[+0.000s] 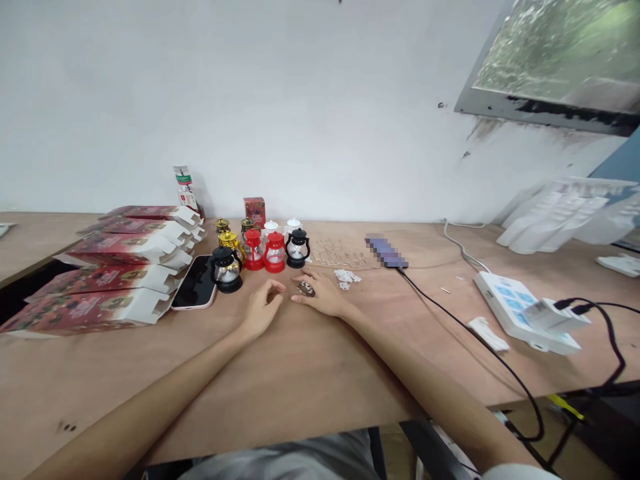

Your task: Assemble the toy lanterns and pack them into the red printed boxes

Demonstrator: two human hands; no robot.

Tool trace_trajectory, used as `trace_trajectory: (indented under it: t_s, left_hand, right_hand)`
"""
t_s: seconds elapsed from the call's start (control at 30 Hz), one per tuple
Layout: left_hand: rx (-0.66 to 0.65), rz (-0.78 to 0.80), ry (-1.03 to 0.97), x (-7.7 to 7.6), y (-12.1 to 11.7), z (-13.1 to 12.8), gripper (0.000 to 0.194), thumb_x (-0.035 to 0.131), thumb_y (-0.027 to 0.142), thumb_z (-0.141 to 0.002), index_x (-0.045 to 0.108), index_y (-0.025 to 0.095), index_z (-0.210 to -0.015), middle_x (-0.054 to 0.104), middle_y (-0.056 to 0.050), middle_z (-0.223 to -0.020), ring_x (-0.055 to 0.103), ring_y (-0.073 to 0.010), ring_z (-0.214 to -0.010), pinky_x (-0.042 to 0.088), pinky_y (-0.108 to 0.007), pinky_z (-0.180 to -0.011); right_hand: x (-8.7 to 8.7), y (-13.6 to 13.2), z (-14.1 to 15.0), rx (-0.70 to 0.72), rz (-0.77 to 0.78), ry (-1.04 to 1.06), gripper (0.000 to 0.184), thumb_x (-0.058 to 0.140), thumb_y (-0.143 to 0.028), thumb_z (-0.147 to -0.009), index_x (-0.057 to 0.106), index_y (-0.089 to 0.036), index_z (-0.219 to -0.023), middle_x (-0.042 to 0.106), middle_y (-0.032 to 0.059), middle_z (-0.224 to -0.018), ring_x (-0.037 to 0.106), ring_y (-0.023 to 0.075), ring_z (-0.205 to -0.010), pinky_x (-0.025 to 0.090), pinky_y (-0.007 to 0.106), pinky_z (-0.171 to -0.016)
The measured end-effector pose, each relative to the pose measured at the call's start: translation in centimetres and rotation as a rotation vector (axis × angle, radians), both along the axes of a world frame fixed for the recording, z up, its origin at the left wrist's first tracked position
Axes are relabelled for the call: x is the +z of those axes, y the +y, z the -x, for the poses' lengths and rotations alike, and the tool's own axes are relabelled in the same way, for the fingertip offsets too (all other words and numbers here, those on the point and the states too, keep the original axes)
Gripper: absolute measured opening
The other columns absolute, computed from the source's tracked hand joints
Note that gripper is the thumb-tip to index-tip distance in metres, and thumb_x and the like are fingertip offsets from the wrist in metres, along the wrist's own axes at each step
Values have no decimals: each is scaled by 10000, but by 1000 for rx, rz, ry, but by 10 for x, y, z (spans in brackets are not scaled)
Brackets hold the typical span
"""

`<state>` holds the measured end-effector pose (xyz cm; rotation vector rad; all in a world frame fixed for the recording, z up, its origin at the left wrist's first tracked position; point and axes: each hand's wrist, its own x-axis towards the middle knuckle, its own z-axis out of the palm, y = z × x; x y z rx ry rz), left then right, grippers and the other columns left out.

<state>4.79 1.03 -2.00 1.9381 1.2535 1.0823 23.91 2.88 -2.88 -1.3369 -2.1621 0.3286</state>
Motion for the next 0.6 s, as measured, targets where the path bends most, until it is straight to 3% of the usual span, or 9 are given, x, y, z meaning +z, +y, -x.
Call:
trace_trajectory:
  t_s: [0.2, 0.4, 0.6]
  left_hand:
    - [-18, 4, -20, 3, 1, -3, 138, 446, 171, -713, 576, 195, -753, 667, -8, -787, 621, -170, -759, 472, -280, -696]
    - [-72, 14, 36, 5, -4, -4, 138, 471, 154, -690, 604, 191, -690, 637, 16, -669, 561, -141, -610, 421, -242, -591]
    - [-79, 15, 62, 7, -5, -4, 144, 464, 157, -695, 603, 189, -678, 618, 20, -652, 532, -134, -590, 389, -235, -575]
  right_hand:
    - [-3, 0, 6, 45, -79, -26, 215, 574, -359, -836, 637, -270, -1021, 577, 73, -1202, 502, 251, -1153, 340, 462, -986]
    - [1, -3, 5, 56, -135, -113, 133, 528, -302, -872, 629, -229, -920, 623, 75, -1067, 551, 233, -1031, 391, 402, -903]
    - [1, 0, 3, 62, -166, -153, 129, 516, -311, -882, 614, -229, -886, 640, 63, -1032, 563, 229, -971, 400, 372, -844]
